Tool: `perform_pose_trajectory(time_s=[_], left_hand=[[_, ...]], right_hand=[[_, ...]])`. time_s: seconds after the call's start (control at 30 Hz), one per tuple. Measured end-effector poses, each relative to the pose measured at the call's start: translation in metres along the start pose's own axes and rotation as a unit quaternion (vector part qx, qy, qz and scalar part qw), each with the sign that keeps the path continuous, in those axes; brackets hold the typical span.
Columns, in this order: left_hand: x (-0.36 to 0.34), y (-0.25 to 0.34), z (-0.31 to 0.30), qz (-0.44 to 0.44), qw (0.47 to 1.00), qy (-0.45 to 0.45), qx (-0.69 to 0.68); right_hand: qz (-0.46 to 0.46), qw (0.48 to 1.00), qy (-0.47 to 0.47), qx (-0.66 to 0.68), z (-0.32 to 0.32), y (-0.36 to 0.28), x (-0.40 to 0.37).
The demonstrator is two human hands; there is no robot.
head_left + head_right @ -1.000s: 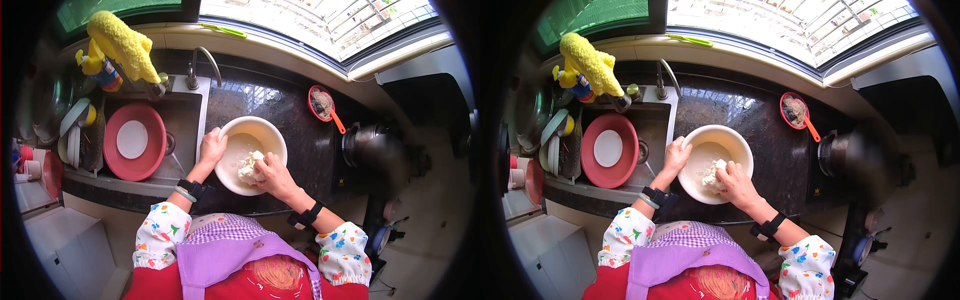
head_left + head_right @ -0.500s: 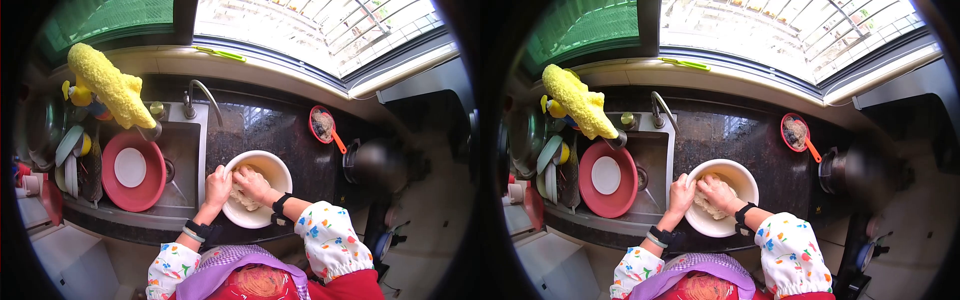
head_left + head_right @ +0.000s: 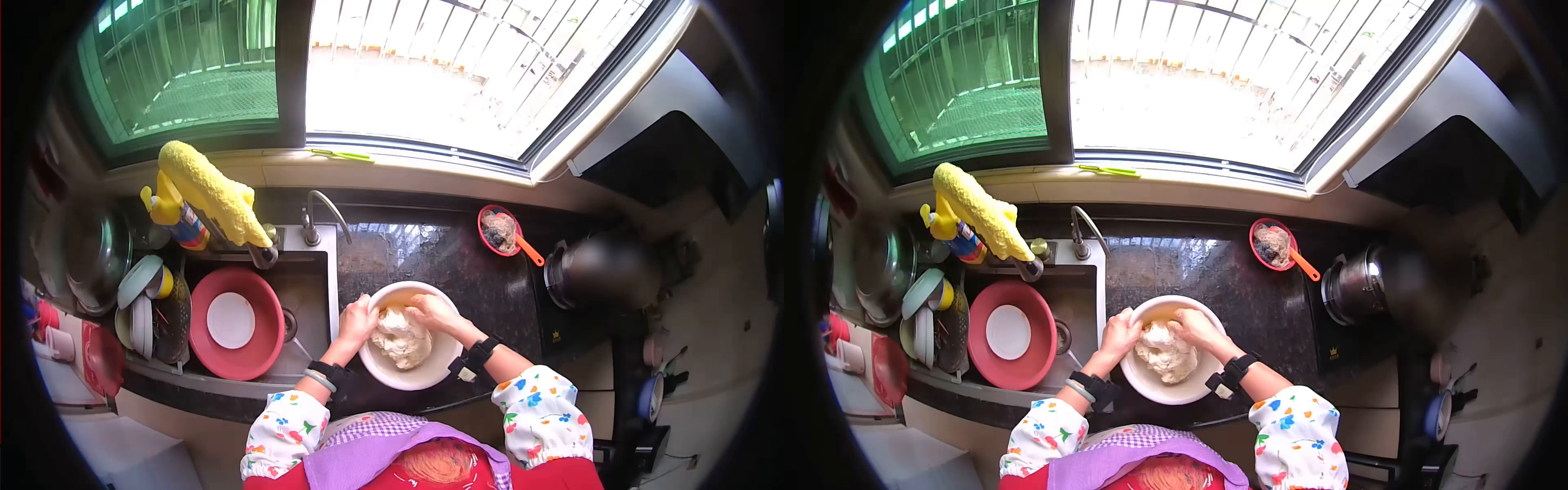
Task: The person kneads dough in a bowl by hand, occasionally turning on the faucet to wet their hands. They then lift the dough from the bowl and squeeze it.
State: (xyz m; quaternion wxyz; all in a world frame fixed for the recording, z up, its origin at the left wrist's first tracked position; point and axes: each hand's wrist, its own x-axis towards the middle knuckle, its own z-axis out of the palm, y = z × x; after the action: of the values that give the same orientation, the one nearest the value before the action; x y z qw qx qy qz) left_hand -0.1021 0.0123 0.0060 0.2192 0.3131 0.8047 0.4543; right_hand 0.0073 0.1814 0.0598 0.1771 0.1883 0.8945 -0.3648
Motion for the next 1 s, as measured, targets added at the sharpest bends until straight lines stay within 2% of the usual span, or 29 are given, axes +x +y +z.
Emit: perform_pose_trajectory(time_s=[0.03,0.1,0.13,0.17,0.23,0.27,0.33,0.37,0.43,0.47,0.5,0.57,0.6,0.7,0.73,0.77,1.0], left_hand=[[0.002,-0.003,0.002,0.004,1.000,-0.004,0.003],[0.004,-0.003,0.004,0.030,0.999,0.013,-0.002],[0.006,-0.004,0.004,0.023,1.000,0.007,-0.007],[0.007,-0.003,0.001,0.028,1.000,0.008,-0.003],[0.017,0.004,-0.005,0.010,1.000,0.006,0.019],[0.018,0.008,-0.009,0.001,0.999,-0.025,0.030],[0.021,0.005,-0.010,0.031,0.997,-0.045,0.051],[0.022,0.007,-0.012,0.041,0.996,-0.051,0.057],[0.023,0.008,-0.013,0.039,0.995,-0.059,0.063],[0.023,0.008,-0.014,0.039,0.995,-0.060,0.069],[0.022,0.009,-0.014,0.039,0.995,-0.061,0.074],[0.014,0.011,-0.014,0.033,0.994,-0.070,0.075],[0.014,0.011,-0.015,0.028,0.995,-0.073,0.066],[0.013,0.006,-0.007,0.037,0.995,-0.072,0.053],[0.011,0.011,-0.008,0.033,0.994,-0.078,0.063],[0.009,0.014,-0.008,0.029,0.993,-0.086,0.072],[0.014,0.015,-0.006,0.034,0.995,-0.073,0.061]], right_hand=[[0.042,0.996,0.015,0.073,0.004,-0.004,0.000],[0.081,0.992,0.066,0.074,0.031,-0.002,0.009],[0.109,0.981,0.162,-0.013,0.052,-0.005,0.017],[0.103,0.969,0.221,-0.034,0.064,-0.008,0.017],[0.088,0.981,0.171,0.020,0.053,-0.004,0.022],[0.090,0.980,0.175,0.021,0.051,-0.004,0.018],[0.010,0.983,0.184,-0.004,0.050,-0.010,0.001],[0.014,0.983,0.183,0.000,0.048,-0.013,-0.006],[-0.100,0.991,0.089,-0.014,0.033,-0.016,-0.021],[-0.077,0.995,0.039,-0.050,0.021,-0.024,-0.033],[-0.073,0.995,0.040,-0.046,0.015,-0.031,-0.045],[-0.054,0.986,-0.065,-0.145,0.010,-0.037,-0.066],[-0.085,0.982,-0.037,-0.163,0.018,-0.029,-0.070],[-0.115,0.979,-0.050,-0.160,0.025,-0.029,-0.067],[-0.134,0.981,-0.036,-0.136,0.051,-0.018,-0.052],[-0.122,0.981,-0.066,-0.134,0.050,-0.024,-0.047],[-0.073,0.989,-0.048,-0.117,0.051,-0.013,0.005]])
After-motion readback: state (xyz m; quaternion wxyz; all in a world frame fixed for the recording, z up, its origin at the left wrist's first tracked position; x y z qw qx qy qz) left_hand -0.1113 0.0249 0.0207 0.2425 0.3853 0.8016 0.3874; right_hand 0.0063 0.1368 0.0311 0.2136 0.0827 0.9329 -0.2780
